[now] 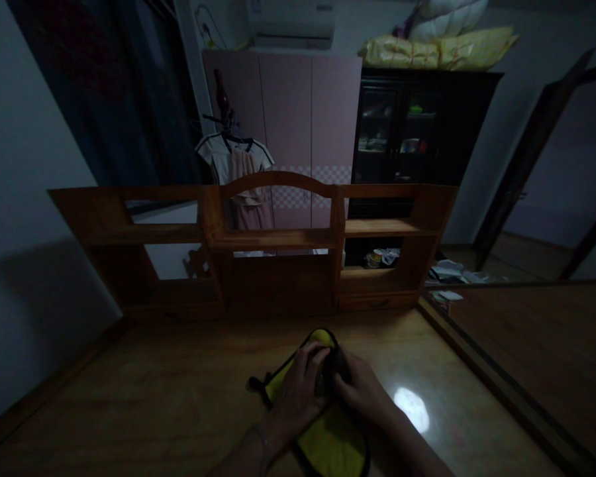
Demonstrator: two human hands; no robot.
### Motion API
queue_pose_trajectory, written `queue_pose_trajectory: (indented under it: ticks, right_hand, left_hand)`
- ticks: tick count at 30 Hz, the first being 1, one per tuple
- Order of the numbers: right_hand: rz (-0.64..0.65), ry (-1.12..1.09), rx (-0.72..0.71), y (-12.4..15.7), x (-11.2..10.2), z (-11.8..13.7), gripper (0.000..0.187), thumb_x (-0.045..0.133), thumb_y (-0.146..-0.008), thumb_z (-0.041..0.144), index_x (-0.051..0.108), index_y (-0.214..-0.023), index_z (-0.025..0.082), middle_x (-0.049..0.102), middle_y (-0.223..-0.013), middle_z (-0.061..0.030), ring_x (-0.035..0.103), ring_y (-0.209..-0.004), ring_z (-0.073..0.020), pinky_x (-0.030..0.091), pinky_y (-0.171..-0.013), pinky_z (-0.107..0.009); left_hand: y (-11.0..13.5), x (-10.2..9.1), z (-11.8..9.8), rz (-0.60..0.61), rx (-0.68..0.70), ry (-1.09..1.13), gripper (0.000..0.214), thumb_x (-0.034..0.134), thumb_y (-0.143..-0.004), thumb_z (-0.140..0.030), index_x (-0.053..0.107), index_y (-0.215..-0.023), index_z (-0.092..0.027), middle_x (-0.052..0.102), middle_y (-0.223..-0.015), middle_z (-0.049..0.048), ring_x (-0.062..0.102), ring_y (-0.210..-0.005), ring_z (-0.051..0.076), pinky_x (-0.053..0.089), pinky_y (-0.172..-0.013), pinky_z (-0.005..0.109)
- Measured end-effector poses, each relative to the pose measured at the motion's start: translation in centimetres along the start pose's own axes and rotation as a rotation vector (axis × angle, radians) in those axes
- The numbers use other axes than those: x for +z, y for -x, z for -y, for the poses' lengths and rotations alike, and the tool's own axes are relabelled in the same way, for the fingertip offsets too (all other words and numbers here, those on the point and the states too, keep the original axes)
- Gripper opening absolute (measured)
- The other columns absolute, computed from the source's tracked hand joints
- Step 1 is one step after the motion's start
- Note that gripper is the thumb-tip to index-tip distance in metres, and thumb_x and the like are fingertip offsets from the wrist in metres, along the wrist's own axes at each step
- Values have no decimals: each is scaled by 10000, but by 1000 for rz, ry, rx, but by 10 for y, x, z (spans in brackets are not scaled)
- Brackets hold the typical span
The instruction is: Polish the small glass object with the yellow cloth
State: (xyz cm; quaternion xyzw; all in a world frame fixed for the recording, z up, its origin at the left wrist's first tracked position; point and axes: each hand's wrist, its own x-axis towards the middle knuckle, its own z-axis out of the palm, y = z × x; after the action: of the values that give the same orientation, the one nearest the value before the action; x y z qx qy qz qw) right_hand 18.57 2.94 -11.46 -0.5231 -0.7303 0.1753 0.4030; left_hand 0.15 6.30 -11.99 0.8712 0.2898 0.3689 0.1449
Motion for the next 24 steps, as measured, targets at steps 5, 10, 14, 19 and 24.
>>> queue_pose_trajectory:
  ticks: [5, 10, 14, 19, 24]
  right_hand:
    - [29, -9, -13, 3, 5, -11, 482, 515, -812, 156, 457, -1289, 199, 631, -1127, -99, 599, -981, -238, 466, -849, -332]
    - [40, -52, -8, 1, 7, -9, 414, 437, -884, 149, 468, -1292, 207, 625, -1169, -108, 604, -1029, -235, 469, -873, -345]
    - [26, -94, 9, -3, 5, -1, 320, 432, -906, 152, 531, -1204, 210, 671, -1043, -69, 641, -895, -196, 482, -771, -279]
    - [-10, -65, 41, -4, 3, -2, 265, 445, -891, 155, 588, -1109, 203, 685, -960, -48, 647, -812, -180, 465, -708, -251]
    - [-42, 95, 68, -1, 1, -9, 182, 493, -816, 131, 617, -939, 182, 676, -821, -44, 632, -719, -188, 428, -651, -251]
  left_hand:
    - [1, 2, 2, 49, 82, 0, 728, 638, -777, -164, 303, -1416, -257, 343, -1393, 120, 350, -1307, 295, 383, -1066, 500]
    - [1, 0, 3, 71, 87, -7, 740, 619, -776, -158, 286, -1429, -260, 335, -1401, 123, 338, -1312, 307, 372, -1064, 515]
    - [1, -1, 3, 84, 77, -15, 791, 626, -730, -103, 284, -1428, -253, 321, -1410, 118, 324, -1319, 299, 361, -1077, 505]
    - [1, -1, 0, 70, 73, 23, 784, 650, -737, -129, 291, -1421, -263, 341, -1401, 120, 353, -1307, 303, 388, -1057, 516]
    - [1, 4, 1, 6, 20, 83, 806, 702, -726, -189, 286, -1412, -259, 380, -1382, 112, 394, -1293, 280, 420, -1050, 486]
